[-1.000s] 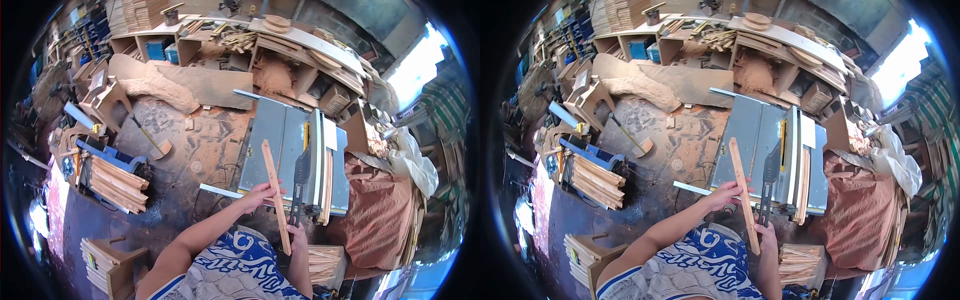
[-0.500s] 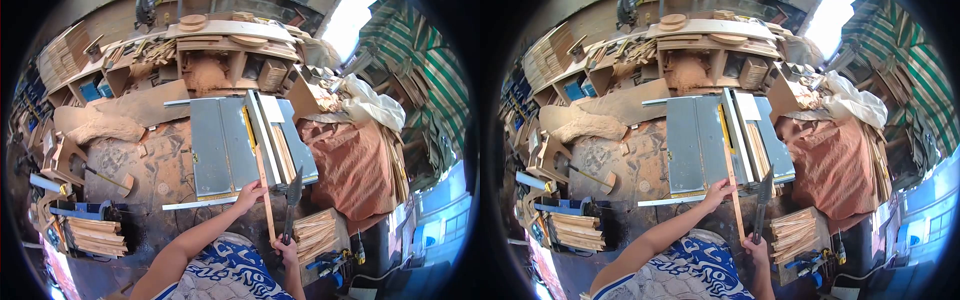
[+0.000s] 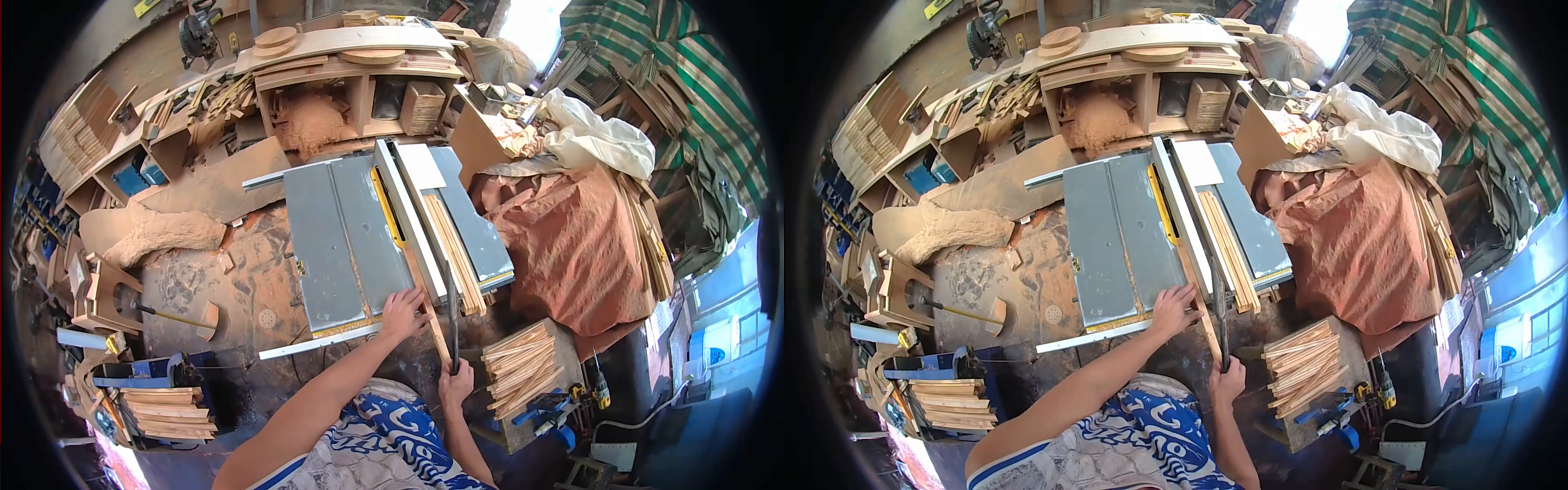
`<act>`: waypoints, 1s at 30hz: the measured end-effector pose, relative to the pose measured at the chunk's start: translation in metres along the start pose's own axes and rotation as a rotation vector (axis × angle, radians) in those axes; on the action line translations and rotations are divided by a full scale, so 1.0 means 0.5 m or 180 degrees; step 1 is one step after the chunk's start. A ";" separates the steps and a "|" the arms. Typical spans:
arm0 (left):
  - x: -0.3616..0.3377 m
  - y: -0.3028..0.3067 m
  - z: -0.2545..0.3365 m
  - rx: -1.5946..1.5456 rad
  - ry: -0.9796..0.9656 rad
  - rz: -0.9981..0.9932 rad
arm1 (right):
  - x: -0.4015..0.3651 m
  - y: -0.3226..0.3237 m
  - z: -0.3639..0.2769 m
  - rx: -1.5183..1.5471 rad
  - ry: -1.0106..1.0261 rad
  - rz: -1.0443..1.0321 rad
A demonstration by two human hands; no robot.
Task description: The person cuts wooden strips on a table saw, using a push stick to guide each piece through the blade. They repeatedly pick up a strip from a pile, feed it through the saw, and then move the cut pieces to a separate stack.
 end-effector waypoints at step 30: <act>0.139 0.009 -0.086 0.0837 0.0058 -0.0447 | -0.003 -0.193 0.086 0.4691 -0.3555 -0.0253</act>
Point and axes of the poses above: each hand's wrist, its own x-axis towards the middle knuckle, its own y-axis out of the back of the hand, z = x × y, the point moved 9 cm from there along x, towards the middle knuckle, and after that the axes turned 3 degrees about -z, right-handed, at the moved point
